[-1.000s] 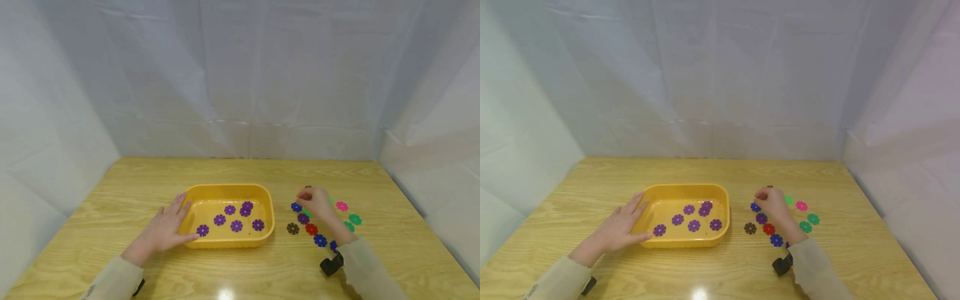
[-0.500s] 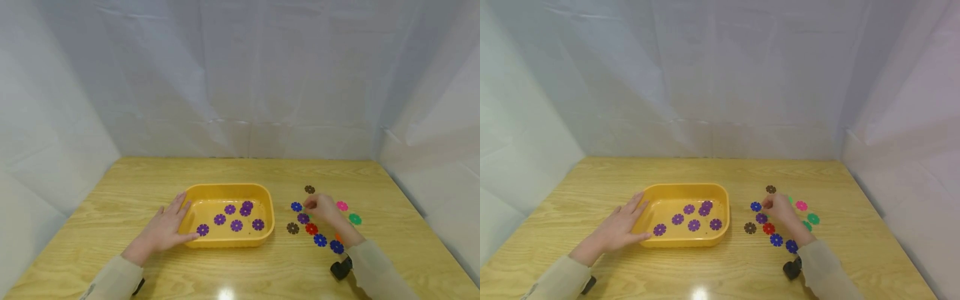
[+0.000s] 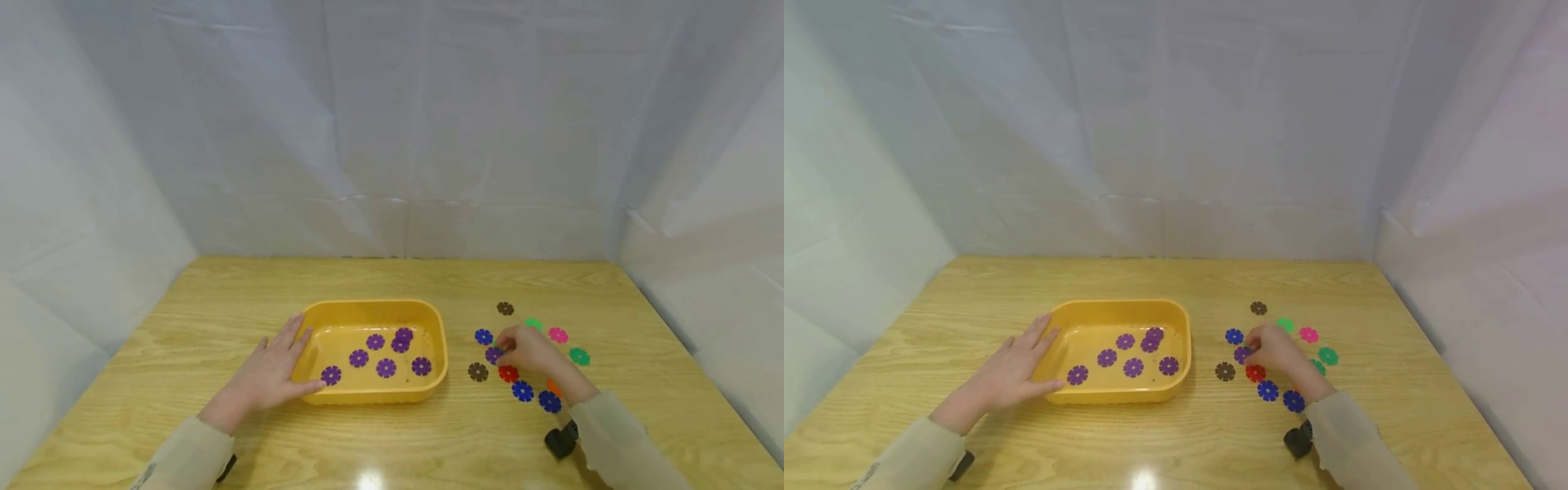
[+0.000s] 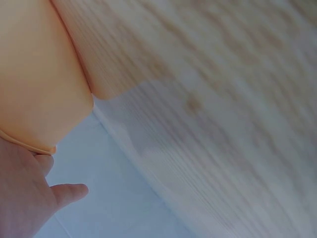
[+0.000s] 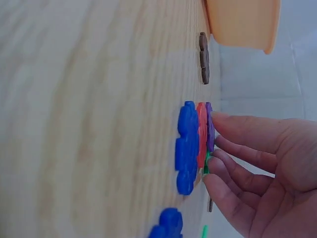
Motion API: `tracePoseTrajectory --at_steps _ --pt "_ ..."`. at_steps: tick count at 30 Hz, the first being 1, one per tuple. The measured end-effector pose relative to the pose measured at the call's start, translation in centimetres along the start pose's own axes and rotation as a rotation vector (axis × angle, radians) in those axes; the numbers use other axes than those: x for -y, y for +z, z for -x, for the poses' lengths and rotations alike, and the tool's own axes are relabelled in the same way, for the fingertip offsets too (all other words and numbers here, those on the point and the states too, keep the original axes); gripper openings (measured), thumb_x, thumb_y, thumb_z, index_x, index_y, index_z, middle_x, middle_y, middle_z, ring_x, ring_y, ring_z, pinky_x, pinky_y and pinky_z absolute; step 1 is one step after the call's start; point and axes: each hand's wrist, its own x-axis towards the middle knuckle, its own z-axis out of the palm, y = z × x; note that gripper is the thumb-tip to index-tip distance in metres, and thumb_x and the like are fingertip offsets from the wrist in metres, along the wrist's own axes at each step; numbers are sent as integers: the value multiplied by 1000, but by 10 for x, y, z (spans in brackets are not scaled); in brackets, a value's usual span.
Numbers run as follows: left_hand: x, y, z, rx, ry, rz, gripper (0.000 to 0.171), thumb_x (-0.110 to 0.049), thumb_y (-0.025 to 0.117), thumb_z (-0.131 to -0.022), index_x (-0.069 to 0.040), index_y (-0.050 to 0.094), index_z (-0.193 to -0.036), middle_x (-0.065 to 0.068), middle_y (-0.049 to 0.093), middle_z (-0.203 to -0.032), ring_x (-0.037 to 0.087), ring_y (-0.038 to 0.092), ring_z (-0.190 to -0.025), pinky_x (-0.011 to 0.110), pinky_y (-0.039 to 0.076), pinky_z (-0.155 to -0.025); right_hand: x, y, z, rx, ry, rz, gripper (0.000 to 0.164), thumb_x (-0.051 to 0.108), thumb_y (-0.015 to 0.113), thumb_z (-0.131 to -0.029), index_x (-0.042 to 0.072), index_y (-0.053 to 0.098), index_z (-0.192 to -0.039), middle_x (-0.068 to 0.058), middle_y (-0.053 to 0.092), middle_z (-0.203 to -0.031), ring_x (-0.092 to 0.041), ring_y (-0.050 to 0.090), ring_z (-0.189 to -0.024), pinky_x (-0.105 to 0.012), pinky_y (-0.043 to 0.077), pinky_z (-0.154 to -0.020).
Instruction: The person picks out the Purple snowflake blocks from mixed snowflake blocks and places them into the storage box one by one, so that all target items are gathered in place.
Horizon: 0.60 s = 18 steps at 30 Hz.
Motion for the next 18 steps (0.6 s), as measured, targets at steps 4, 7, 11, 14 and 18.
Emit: tracePoseTrajectory --at_steps 4,7,11,14,18 --pt "1 0 0 -3 1 -3 89 -60 49 -79 4 27 -136 18 2 -146 33 4 -132 62 18 -94 0 1 -3 11 -20 15 19 4 71 -71 0 63 -88 -2 57 -76 -15 53 -70 -28 47 -62" --pt "1 0 -1 -7 3 -9 89 -60 49 -79 4 27 -136 18 3 -145 33 4 -131 62 18 -94 0 2 -4 12 -22 30 18 3 71 -71 1 62 -87 -2 57 -76 -14 52 -70 -28 47 -62" --pt "1 0 0 -16 8 -18 90 -61 49 -78 5 27 -136 19 4 -145 34 6 -131 61 19 -94 1 2 -5 15 -7 48 18 3 71 -71 3 62 -87 -1 56 -76 -15 52 -71 -30 47 -63" --pt "1 -1 0 -19 13 -25 90 -61 49 -78 5 28 -136 20 5 -145 34 7 -131 61 20 -94 3 3 -5 23 7 50 18 3 71 -71 4 61 -86 -1 55 -76 -15 52 -71 -29 47 -62" --pt "0 1 0 -15 13 -29 90 -62 48 -78 4 27 -136 20 5 -145 34 7 -131 62 20 -94 4 3 -4 31 19 52 19 1 71 -71 3 58 -85 -2 53 -74 -15 50 -69 -28 46 -60"
